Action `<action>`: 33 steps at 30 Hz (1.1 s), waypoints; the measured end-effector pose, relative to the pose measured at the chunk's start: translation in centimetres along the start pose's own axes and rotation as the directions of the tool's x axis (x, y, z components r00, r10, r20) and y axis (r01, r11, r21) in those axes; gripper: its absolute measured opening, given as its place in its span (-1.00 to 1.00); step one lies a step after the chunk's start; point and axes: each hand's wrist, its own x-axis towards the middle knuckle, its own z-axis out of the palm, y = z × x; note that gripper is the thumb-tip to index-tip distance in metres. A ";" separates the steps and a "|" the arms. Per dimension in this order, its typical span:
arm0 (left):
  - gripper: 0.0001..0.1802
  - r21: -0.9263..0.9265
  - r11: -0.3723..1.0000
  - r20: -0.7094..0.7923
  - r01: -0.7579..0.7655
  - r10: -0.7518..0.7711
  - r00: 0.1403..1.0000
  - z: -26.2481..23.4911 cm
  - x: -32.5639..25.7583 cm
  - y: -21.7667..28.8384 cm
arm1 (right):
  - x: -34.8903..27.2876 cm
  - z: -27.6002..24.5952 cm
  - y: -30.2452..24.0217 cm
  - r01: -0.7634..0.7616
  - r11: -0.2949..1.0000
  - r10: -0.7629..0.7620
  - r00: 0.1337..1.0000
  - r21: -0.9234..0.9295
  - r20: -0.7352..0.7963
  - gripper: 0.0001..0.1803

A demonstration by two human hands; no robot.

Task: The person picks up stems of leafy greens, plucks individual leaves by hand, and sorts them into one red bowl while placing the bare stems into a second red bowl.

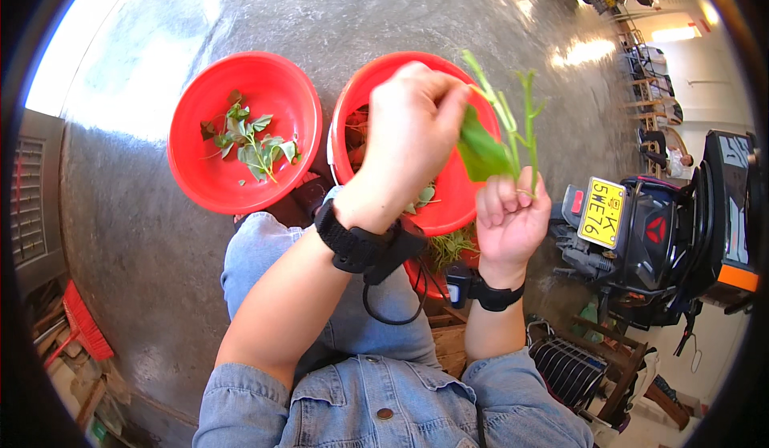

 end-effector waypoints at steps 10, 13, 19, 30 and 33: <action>-0.90 0.095 0.923 0.248 -0.372 0.340 0.907 -0.6 0.5 0.1 | 0.4 1.7 -0.3 0.097 0.990 -0.140 0.730 -0.102 -0.669 -0.70; -0.90 0.065 0.892 0.330 -0.447 0.404 0.853 0.1 -0.4 0.3 | -0.4 -0.4 -0.4 0.023 0.941 -0.104 0.969 -0.337 -0.225 -0.70; -0.91 0.050 0.878 0.408 -0.476 0.417 0.812 0.3 -0.5 0.2 | 1.0 -1.4 -0.5 -0.118 0.929 0.003 0.951 0.350 0.311 -0.75; -0.86 -0.503 0.648 0.491 0.572 -0.331 0.806 0.5 -1.1 1.2 | 0.3 1.5 1.3 -0.082 0.979 0.085 0.996 0.188 -0.006 -0.71; -0.85 -0.582 0.491 0.507 0.648 -0.404 0.761 0.6 -1.4 1.0 | 0.6 1.6 1.4 -0.131 0.939 0.092 0.987 0.319 0.133 -0.71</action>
